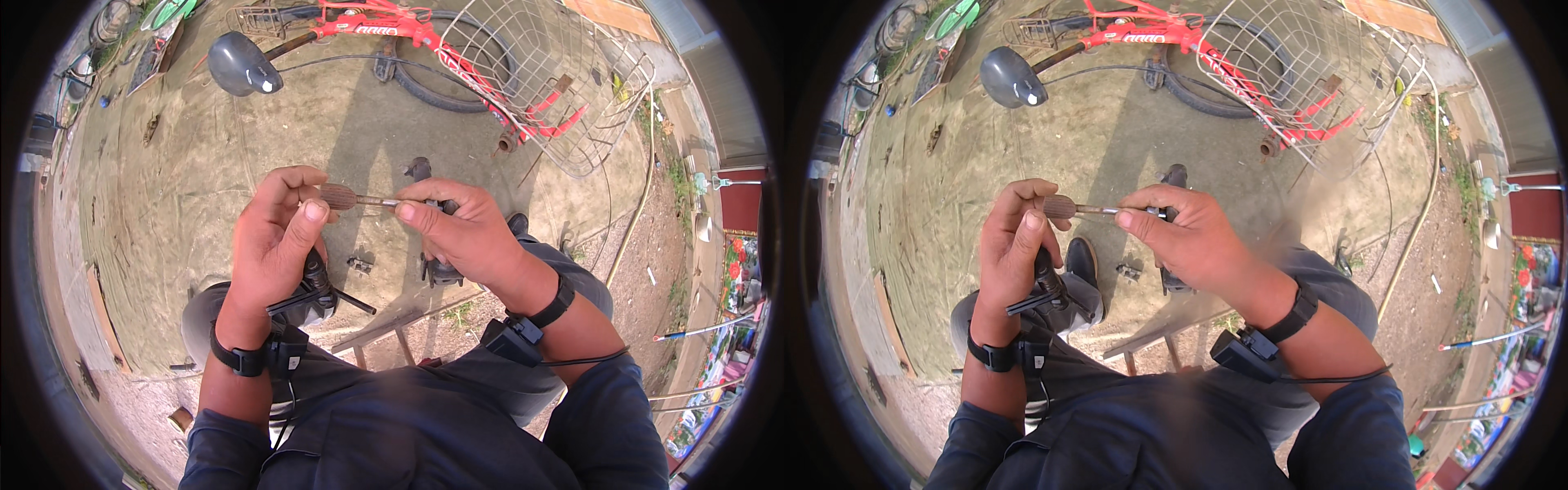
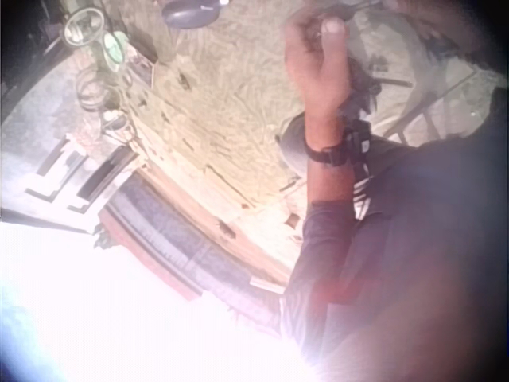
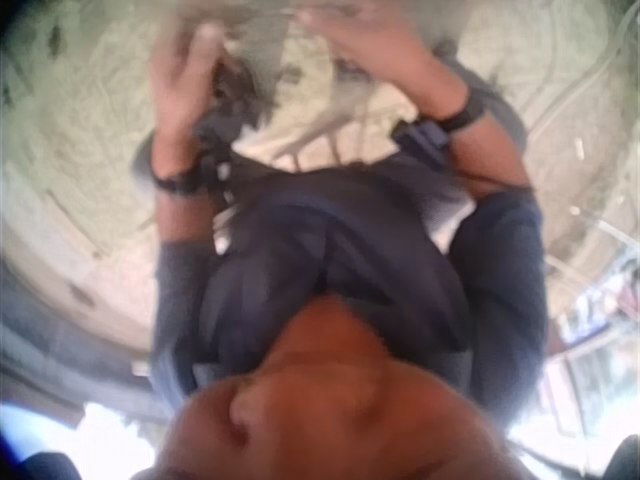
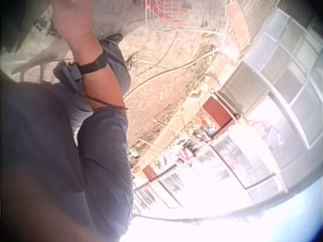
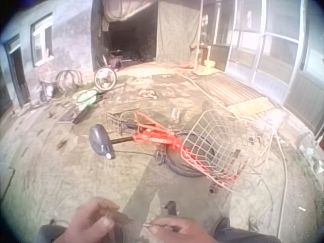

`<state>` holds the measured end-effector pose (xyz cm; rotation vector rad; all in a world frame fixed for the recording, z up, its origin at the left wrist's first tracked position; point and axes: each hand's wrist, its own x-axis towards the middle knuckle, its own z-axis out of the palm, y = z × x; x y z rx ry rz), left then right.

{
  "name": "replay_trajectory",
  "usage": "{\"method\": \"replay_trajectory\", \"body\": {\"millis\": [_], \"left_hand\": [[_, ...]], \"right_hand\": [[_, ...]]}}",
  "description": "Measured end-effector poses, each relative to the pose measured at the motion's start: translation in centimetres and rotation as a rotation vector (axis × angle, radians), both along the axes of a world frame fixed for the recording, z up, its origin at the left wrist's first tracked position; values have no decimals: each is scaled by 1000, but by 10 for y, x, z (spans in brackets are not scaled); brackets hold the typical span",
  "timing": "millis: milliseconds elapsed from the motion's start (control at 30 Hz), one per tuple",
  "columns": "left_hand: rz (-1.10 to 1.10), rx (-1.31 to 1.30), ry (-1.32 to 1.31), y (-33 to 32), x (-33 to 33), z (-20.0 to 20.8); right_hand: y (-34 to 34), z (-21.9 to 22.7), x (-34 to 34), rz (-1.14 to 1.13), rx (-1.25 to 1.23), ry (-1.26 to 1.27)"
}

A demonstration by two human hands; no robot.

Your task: The person disassembles a bicycle brake cable assembly, removing the cable and housing from the brake lever. They then detach the front basket from the bicycle frame and place it on the ground before walking into a nearby room.

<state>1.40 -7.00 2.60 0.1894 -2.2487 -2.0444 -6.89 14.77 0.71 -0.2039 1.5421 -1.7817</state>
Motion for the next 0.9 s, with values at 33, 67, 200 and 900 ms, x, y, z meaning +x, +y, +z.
{"method": "replay_trajectory", "body": {"millis": [33, 67, 200, 900], "left_hand": [[-18, -19, -41, -1, -1, 0], [-34, -9, -41, -2, -2, 0], [-1, 23, -92, -4, 2, 4], [-50, -19, -188, -6, -2, 2]], "right_hand": [[0, 0, 0, 3, 15, 21], [-1, -1, 0, 6, 30, 43], [1, -1, -1, -2, 40, 20], [3, 3, -5, 33, 82, 92]]}}
